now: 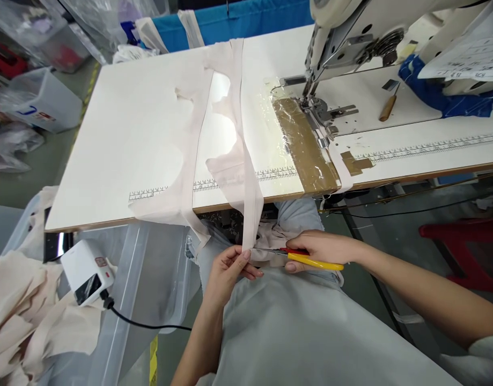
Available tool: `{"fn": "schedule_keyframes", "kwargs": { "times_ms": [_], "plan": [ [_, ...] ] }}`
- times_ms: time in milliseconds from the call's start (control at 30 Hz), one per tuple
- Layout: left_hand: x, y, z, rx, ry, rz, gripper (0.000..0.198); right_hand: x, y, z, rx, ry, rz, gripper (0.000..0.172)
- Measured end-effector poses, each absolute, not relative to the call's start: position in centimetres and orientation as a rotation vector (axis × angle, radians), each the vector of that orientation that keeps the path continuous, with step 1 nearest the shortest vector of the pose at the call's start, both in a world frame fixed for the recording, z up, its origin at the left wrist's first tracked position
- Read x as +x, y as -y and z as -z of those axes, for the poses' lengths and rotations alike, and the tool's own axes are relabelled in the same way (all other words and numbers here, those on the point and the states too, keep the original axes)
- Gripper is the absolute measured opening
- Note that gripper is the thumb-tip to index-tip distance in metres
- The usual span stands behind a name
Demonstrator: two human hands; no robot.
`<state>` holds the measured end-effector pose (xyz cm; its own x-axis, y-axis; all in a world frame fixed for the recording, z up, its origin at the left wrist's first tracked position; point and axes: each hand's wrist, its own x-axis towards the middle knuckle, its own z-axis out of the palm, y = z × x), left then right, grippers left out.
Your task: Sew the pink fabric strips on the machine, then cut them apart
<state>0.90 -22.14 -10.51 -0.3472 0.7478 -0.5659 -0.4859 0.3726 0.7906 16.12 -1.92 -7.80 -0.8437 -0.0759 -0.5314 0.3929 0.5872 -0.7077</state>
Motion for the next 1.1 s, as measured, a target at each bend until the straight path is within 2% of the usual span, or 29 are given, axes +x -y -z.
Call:
{"fn": "schedule_keyframes", "kwargs": {
  "times_ms": [333, 500, 667, 867, 1100],
  "plan": [
    [0.6, 22.3, 11.3, 0.274, -1.419, -1.299, 0.042, 15.9, 2.9, 8.4, 0.318, -2.489, 0.873, 0.049],
    [0.6, 22.2, 11.1, 0.26, -1.415, -1.303, 0.042, 16.1, 3.0, 9.0, 0.349, -2.536, 0.87, 0.052],
    [0.5, 22.0, 11.1, 0.245, -1.414, -1.29, 0.043, 16.0, 3.3, 9.1, 0.336, -2.561, 0.827, 0.044],
    [0.6, 22.0, 11.2, 0.249, -1.413, -1.275, 0.042, 15.4, 3.4, 9.4, 0.352, -2.558, 0.824, 0.05],
    [0.6, 21.7, 11.4, 0.271, -1.45, -1.216, 0.045, 17.1, 3.6, 10.9, 0.404, -2.583, 0.881, 0.048]
  ]
}}
